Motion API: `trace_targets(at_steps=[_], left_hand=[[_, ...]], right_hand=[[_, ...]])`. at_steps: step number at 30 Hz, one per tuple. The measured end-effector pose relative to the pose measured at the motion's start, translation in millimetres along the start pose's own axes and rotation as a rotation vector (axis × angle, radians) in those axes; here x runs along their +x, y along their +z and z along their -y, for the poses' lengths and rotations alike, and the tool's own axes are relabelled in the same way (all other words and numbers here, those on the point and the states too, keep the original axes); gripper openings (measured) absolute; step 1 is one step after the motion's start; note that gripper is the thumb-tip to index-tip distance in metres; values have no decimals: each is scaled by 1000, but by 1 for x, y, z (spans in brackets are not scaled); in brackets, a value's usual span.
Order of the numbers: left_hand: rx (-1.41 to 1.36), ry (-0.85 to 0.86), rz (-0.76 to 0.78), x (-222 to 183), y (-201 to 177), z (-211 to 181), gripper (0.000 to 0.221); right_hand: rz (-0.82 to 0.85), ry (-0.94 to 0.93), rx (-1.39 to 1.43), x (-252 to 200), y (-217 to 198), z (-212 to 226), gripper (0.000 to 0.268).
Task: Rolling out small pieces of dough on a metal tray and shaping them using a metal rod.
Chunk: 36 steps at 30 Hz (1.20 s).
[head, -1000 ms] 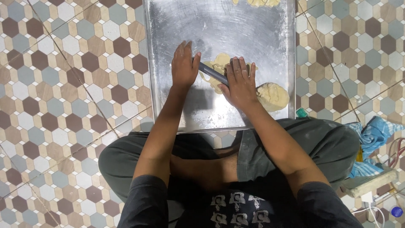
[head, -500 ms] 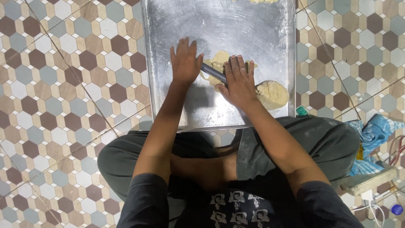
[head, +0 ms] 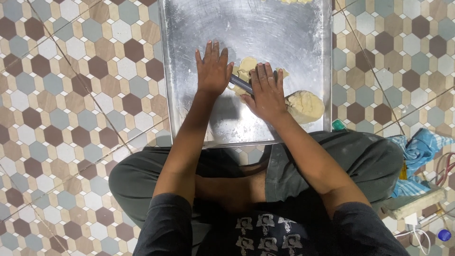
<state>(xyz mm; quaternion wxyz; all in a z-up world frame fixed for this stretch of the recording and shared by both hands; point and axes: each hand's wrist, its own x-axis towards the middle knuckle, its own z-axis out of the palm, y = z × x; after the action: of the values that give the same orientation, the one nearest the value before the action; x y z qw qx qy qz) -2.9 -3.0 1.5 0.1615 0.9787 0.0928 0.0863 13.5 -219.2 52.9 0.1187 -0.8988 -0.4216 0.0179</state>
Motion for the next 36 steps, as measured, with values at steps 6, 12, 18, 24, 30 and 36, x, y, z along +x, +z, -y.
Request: trace_targets(at_steps=[6,12,18,24,30,36], left_hand=[[28,-28,22,-1,-2,-3,55],[38,-56,109,3,-12,-9,55],[66,-44,40,2,-8,-12,52],[129,7,13,4,-2,-11,54],[119,26,62,10,-6,-16,54],[113,59,31,12,4,-19,55]], right_hand=[[29,37,-4,3,-3,3,80],[21,70,-7,3,-2,4,76],[70,146,23,4,3,1,71],[-31,244,46,9,8,4,69],[53,391,98,22,4,2,69],[145,477,20,35,4,-1,71]])
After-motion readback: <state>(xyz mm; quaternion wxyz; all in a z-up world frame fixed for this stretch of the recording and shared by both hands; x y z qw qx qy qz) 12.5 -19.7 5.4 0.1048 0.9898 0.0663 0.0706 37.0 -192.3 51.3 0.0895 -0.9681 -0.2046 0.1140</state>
